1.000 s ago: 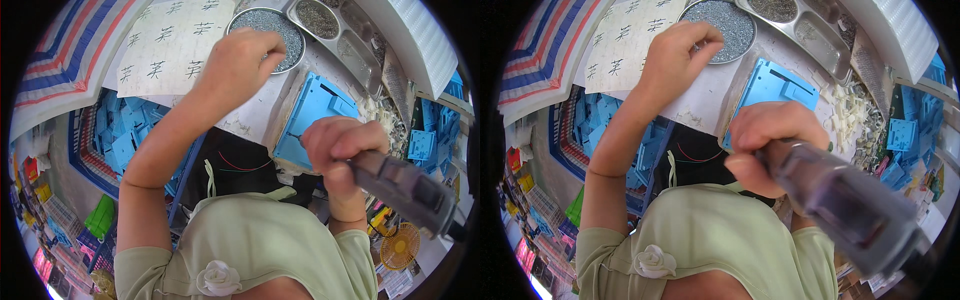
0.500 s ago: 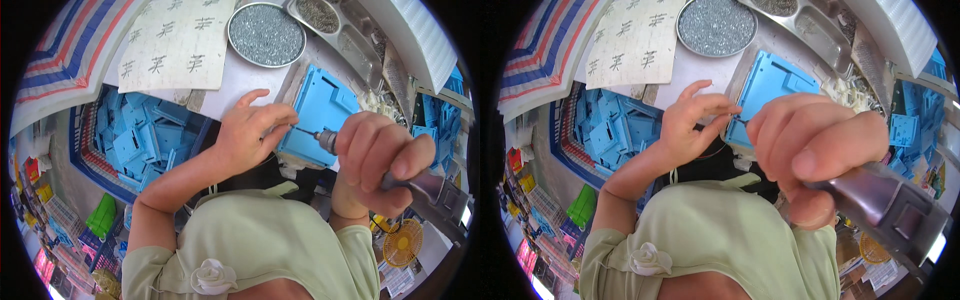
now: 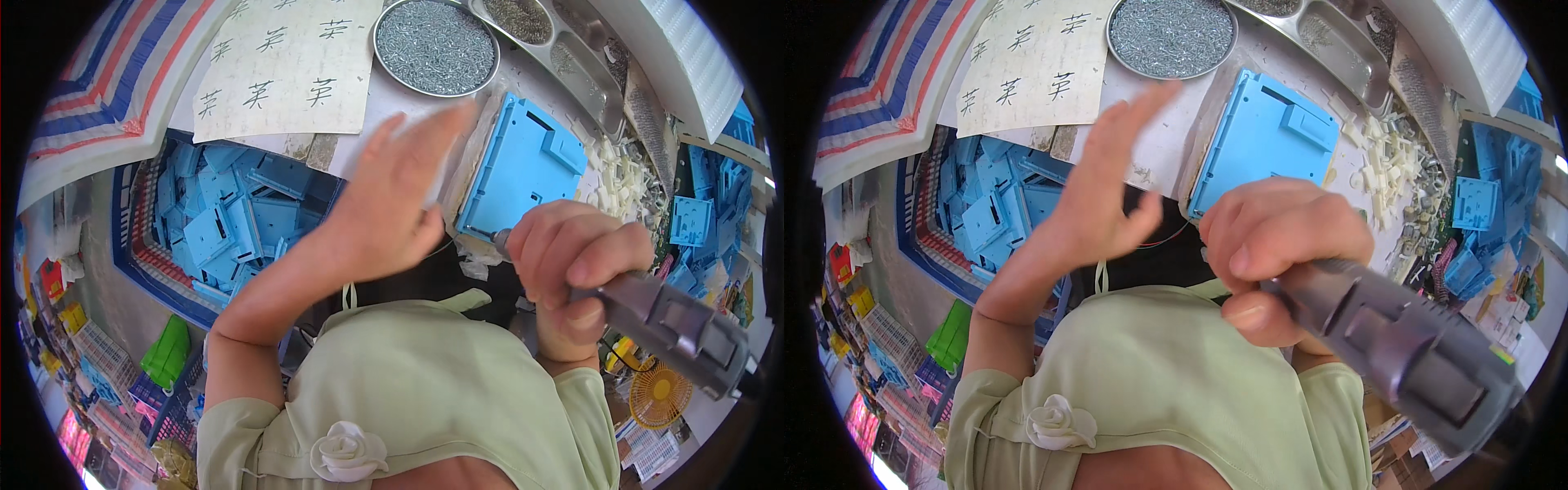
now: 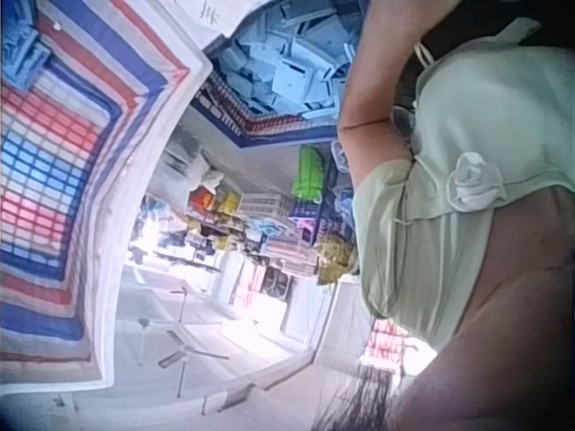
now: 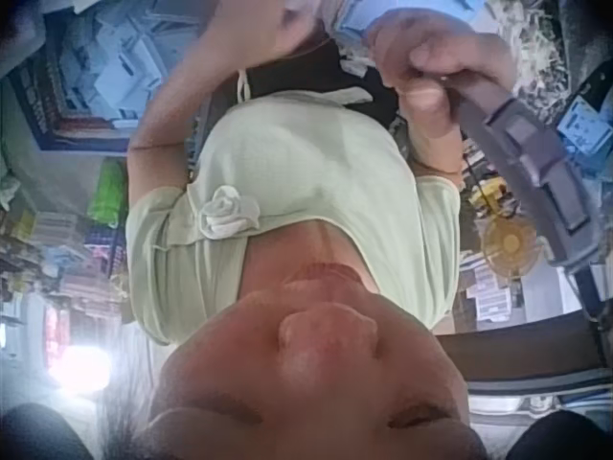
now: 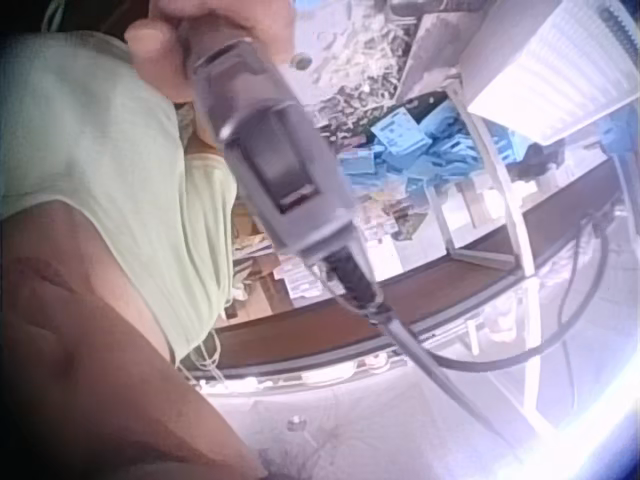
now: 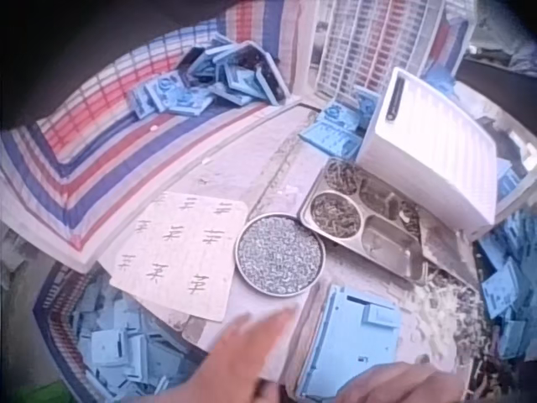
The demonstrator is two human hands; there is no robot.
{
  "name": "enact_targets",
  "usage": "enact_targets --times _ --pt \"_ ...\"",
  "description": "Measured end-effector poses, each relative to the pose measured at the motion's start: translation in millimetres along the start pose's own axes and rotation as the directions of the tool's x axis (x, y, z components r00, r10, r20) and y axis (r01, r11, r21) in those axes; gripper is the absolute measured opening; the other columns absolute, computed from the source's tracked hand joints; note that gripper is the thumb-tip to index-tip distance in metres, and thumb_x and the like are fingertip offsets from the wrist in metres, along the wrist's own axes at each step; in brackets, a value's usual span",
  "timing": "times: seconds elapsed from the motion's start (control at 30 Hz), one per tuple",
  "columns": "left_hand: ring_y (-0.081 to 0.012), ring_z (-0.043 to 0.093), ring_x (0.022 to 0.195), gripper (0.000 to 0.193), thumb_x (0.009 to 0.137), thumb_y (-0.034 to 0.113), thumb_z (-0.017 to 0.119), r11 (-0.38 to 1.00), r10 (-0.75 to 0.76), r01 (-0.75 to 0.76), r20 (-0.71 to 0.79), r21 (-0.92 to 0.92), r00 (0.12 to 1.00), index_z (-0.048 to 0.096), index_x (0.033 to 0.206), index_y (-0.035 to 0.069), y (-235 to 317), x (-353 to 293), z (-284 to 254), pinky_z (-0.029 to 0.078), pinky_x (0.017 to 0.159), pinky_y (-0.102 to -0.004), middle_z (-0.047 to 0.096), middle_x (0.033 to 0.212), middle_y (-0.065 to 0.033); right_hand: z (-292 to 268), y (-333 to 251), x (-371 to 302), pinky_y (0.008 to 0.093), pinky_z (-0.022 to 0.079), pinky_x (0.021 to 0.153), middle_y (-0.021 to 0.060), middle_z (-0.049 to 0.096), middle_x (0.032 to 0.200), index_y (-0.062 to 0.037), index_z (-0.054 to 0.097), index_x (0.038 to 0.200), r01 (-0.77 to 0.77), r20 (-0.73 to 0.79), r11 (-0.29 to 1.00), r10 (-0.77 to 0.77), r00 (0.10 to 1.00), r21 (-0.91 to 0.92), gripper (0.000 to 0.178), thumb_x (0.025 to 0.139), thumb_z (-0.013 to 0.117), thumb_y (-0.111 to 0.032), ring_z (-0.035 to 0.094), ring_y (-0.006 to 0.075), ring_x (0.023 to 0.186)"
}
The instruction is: Assembling, soldering, and screwing components into a blue plastic electronic device casing.
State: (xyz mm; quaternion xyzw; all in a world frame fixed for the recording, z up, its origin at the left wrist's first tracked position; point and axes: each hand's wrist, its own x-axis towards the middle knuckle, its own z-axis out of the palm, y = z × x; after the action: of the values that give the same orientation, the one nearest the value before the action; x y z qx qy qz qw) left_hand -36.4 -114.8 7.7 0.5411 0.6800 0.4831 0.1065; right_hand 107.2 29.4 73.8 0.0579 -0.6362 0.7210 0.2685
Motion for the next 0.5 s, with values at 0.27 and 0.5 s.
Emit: enact_targets --times 0.27,0.5 --pt "-0.0390 0.053 0.127 0.086 0.065 -0.009 0.052 0.996 -0.027 0.026 -0.013 -0.080 1.000 0.039 0.150 0.003 -14 -6 2 0.037 0.111 -0.0496 0.055 0.143 -0.0170 18 23 -10 0.0332 0.048 0.046 0.0044 0.056 0.061 -0.0015 0.058 0.087 0.102 0.051 0.987 -0.097 0.994 -0.125 0.025 0.077 0.081 0.002 0.057 0.0206 0.048" --pt "-0.0360 0.059 0.109 0.051 0.070 -0.012 0.052 0.978 0.202 -0.197 0.074 -0.064 0.977 0.064 0.118 0.003 -10 28 30 0.048 0.095 -0.0450 0.065 0.119 -0.0127 -6 -5 -17 0.0343 0.049 0.051 0.0014 0.056 0.060 -0.0073 0.058 0.095 0.180 -0.179 0.977 -0.198 0.964 -0.111 0.029 0.086 0.080 -0.024 0.056 0.0184 0.050"
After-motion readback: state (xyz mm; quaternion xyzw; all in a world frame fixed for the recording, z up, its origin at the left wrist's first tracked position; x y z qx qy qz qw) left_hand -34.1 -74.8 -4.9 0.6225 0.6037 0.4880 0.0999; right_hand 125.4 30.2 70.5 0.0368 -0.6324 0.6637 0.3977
